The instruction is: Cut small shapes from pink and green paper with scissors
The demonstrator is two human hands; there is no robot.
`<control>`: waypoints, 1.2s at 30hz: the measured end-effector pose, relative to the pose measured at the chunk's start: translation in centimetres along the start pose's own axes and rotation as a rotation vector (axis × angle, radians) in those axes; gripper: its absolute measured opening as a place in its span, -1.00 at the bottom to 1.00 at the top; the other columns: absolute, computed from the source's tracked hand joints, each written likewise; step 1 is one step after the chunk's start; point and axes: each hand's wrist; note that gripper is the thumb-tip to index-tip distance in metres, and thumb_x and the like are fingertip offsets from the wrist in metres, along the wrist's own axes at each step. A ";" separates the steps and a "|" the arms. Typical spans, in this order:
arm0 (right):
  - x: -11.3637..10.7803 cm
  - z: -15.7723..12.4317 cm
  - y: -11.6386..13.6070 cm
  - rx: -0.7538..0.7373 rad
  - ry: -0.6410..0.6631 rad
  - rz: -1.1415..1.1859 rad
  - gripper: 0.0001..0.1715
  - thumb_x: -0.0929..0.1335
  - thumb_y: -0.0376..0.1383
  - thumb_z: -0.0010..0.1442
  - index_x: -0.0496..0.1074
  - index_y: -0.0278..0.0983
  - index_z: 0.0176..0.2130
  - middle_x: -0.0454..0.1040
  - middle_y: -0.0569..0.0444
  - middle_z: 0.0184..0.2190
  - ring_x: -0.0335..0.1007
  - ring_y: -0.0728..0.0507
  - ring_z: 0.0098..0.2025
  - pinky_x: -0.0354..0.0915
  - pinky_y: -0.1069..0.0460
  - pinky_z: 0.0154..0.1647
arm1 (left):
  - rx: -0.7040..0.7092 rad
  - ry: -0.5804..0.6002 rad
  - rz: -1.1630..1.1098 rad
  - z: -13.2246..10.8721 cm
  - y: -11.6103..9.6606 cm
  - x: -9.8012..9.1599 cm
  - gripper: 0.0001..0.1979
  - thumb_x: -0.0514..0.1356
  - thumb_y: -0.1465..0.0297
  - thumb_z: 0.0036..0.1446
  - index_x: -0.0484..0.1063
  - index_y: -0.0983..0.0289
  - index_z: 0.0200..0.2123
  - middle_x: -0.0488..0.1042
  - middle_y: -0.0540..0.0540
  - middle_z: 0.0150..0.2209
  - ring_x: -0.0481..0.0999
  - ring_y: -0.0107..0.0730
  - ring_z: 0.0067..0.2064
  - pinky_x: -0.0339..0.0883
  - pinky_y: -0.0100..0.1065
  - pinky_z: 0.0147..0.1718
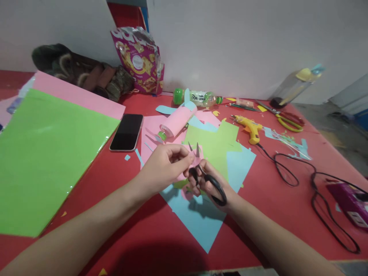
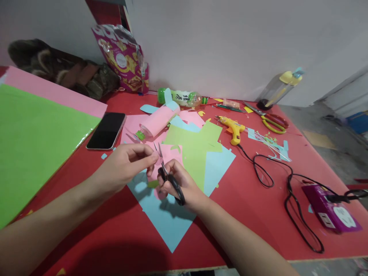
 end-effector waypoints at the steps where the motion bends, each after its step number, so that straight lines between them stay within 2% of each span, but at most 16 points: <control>1: 0.0 0.0 0.0 -0.004 0.002 0.000 -0.53 0.35 -0.03 -0.08 0.05 -0.22 -0.38 0.13 0.18 -0.49 0.04 0.06 -0.55 0.02 0.09 -0.53 | 0.002 -0.001 -0.007 0.0 0.0 0.0 -0.75 0.07 0.38 0.02 0.24 0.33 -0.65 0.27 -0.08 -0.69 0.28 -0.60 -0.60 0.19 -0.52 -0.57; 15: 0.1 -0.1 -0.1 -0.094 0.017 -0.061 -0.59 0.33 -0.05 -0.03 0.07 -0.22 -0.37 0.13 0.17 -0.48 0.07 0.04 -0.52 0.04 0.07 -0.51 | -0.038 -0.030 -0.231 -0.3 0.4 1.1 -0.77 0.05 0.44 0.04 0.18 0.32 -0.63 0.21 -0.11 -0.69 0.28 -0.64 -0.63 0.20 -0.55 -0.60; 36: 0.2 0.0 -0.6 -0.125 -0.027 -0.058 -0.63 0.33 -0.07 -0.01 0.09 -0.22 -0.37 0.15 0.19 -0.51 0.06 0.06 -0.56 0.09 0.09 -0.54 | -0.039 -0.095 -0.156 -0.6 -0.1 1.8 -0.76 0.00 0.45 0.06 0.13 0.30 -0.64 0.20 -0.11 -0.69 0.27 -0.63 -0.61 0.19 -0.55 -0.61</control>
Point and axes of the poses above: each hand's wrist, its own z-axis towards the middle knuckle, its own x-axis out of the palm, y = z × x
